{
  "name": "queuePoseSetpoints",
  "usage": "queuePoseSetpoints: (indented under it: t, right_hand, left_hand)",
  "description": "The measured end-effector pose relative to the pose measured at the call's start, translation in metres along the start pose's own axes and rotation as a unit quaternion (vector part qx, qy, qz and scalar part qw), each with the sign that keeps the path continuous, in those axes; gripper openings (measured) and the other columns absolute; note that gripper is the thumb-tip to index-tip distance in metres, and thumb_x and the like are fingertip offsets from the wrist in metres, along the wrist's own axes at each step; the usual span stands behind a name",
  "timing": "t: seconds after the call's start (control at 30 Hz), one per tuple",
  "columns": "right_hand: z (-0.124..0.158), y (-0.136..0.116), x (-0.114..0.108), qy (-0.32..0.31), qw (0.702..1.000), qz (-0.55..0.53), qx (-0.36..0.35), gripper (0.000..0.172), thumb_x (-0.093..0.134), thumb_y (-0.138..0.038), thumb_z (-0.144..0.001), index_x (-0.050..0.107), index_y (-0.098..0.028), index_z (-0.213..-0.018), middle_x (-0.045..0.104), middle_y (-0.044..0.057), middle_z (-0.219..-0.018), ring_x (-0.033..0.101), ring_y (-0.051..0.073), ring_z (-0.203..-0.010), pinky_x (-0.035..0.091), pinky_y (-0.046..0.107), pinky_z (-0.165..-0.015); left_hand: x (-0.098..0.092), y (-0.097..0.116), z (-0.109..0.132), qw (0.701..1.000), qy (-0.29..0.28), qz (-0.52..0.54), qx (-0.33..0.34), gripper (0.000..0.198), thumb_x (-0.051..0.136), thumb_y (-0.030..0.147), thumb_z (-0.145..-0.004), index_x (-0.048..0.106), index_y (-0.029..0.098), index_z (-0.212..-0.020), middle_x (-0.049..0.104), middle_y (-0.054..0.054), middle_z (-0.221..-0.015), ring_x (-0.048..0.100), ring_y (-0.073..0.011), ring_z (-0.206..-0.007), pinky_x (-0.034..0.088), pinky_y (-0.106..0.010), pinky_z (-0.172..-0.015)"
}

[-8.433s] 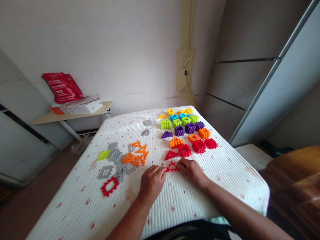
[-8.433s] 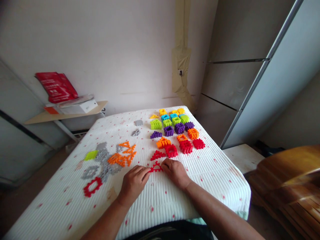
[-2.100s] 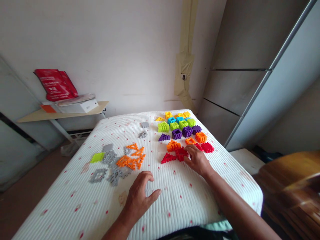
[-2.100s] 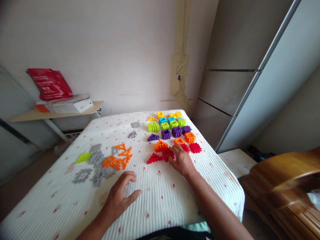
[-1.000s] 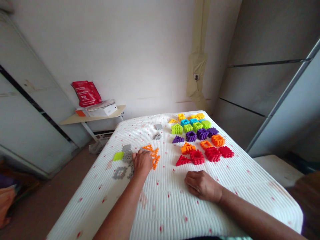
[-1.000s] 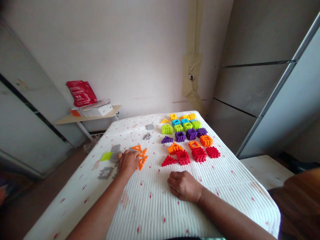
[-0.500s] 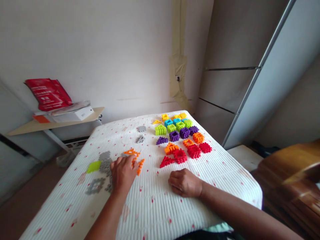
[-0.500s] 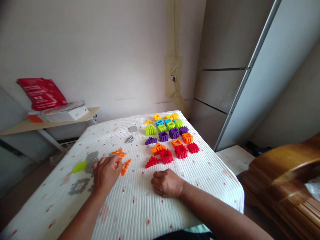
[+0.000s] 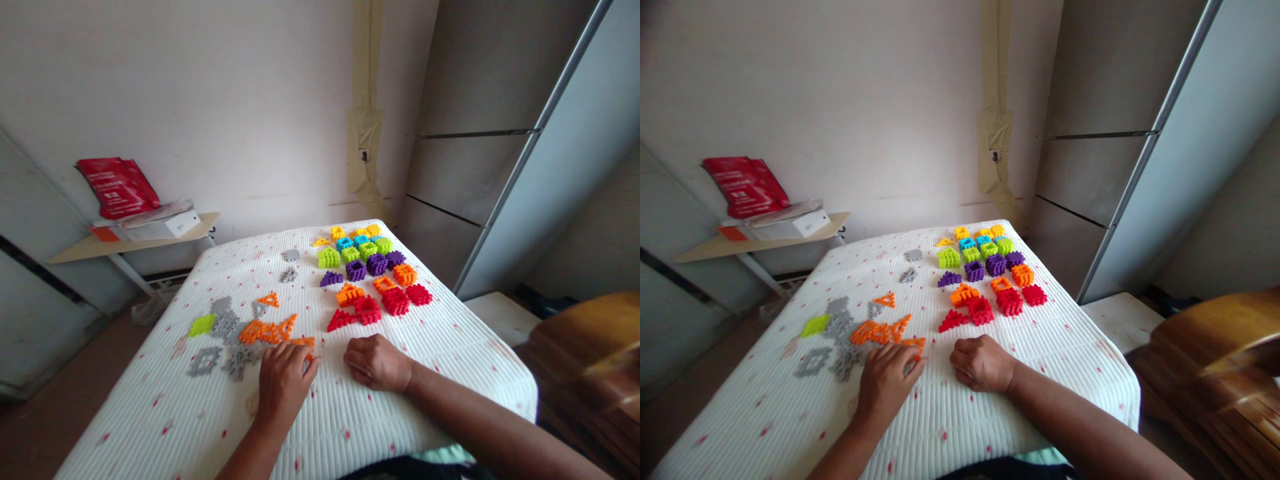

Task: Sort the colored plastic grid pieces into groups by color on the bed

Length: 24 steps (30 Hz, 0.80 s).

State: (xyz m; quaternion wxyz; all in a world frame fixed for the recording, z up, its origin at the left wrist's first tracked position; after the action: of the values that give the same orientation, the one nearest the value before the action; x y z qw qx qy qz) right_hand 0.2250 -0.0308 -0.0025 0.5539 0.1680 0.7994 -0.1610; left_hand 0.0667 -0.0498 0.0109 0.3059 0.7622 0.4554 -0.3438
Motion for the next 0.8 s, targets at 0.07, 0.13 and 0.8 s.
queuePoseSetpoints:
  t: [0.07,0.13,0.8]
  right_hand:
    - [-0.001,-0.001,-0.002,0.003,1.000,-0.003,0.001,0.016,0.041,-0.019,-0.085,0.050,-0.018,-0.072,0.053,0.002,-0.071,0.044,0.011,-0.057,0.029,0.025,-0.052]
    - [-0.001,-0.001,-0.003,0.005,1.000,-0.006,0.002,0.017,0.040,-0.018,-0.086,0.050,-0.018,-0.072,0.053,0.002,-0.071,0.044,0.011,-0.058,0.029,0.025,-0.052]
    - [0.001,0.002,0.001,0.011,1.000,-0.012,0.004,0.017,0.040,-0.018,-0.086,0.049,-0.018,-0.072,0.053,0.002,-0.073,0.045,0.011,-0.059,0.029,0.025,-0.053]
  left_hand:
    - [0.003,0.003,0.001,0.997,-0.007,0.069,0.023,0.011,0.056,0.025,-0.081,0.061,0.020,-0.073,0.063,0.000,-0.066,0.057,-0.0155,-0.067,0.039,-0.030,-0.066]
    - [0.003,-0.003,0.001,0.993,0.004,0.121,0.015,0.014,0.052,0.022,-0.083,0.061,0.019,-0.073,0.063,0.000,-0.066,0.057,-0.0130,-0.064,0.042,-0.027,-0.065]
    - [0.010,-0.039,0.003,0.994,-0.041,0.008,-0.102,0.017,0.054,0.014,-0.074,0.064,0.020,-0.087,0.063,-0.005,-0.092,0.058,-0.0208,-0.089,0.048,-0.034,-0.079]
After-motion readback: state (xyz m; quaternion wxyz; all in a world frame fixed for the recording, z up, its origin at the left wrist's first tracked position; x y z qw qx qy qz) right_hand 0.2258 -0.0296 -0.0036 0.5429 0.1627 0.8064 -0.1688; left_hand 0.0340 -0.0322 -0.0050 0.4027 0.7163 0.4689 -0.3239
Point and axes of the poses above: each hand's wrist, its own z-axis away from the middle knuckle, its own x-axis out of the palm, y = z × x, the point moved 6 cm from there along -z, towards the middle knuckle
